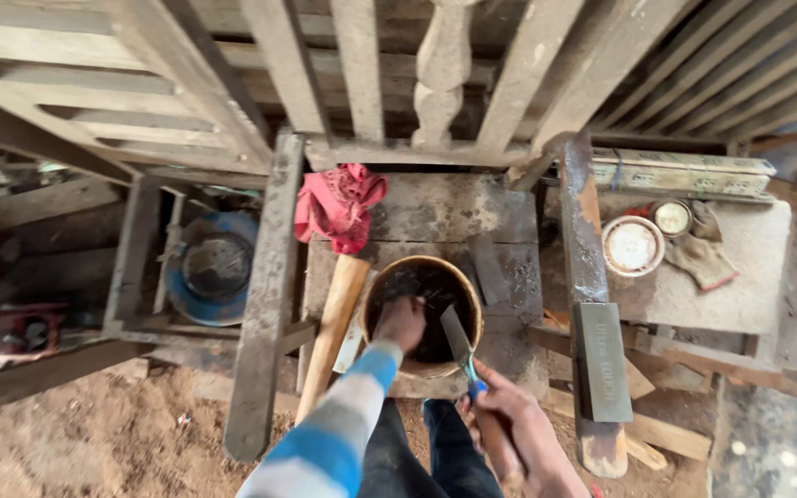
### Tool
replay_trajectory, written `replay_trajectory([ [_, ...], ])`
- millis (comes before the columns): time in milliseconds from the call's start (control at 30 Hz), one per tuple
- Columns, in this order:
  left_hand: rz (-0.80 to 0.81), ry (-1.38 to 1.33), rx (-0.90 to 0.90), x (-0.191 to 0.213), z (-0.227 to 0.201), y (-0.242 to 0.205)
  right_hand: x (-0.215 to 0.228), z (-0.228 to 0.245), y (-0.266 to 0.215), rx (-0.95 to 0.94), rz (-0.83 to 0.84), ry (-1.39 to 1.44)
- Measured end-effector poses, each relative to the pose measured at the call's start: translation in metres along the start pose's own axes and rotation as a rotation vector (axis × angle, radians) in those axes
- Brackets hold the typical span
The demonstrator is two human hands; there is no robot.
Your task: The person sharpens a metal chisel on a sharpening stone, repeatedly dipping the stone into a bucket of liquid and rubbing the chisel edge against the stone. The person occasionally inspects the chisel edge by hand.
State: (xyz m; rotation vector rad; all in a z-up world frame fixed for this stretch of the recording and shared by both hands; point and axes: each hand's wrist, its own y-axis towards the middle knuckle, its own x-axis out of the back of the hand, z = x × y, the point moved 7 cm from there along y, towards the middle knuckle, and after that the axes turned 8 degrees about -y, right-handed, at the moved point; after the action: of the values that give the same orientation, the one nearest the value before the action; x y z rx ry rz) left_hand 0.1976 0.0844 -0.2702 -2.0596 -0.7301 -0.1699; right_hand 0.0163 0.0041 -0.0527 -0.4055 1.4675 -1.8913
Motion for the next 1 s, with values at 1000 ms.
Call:
replay_trajectory([
  [1000,0.090,0.092,-0.634,-0.016,-0.227,-0.204,0.172,0.042,-0.089,0.436,-0.504,-1.273],
])
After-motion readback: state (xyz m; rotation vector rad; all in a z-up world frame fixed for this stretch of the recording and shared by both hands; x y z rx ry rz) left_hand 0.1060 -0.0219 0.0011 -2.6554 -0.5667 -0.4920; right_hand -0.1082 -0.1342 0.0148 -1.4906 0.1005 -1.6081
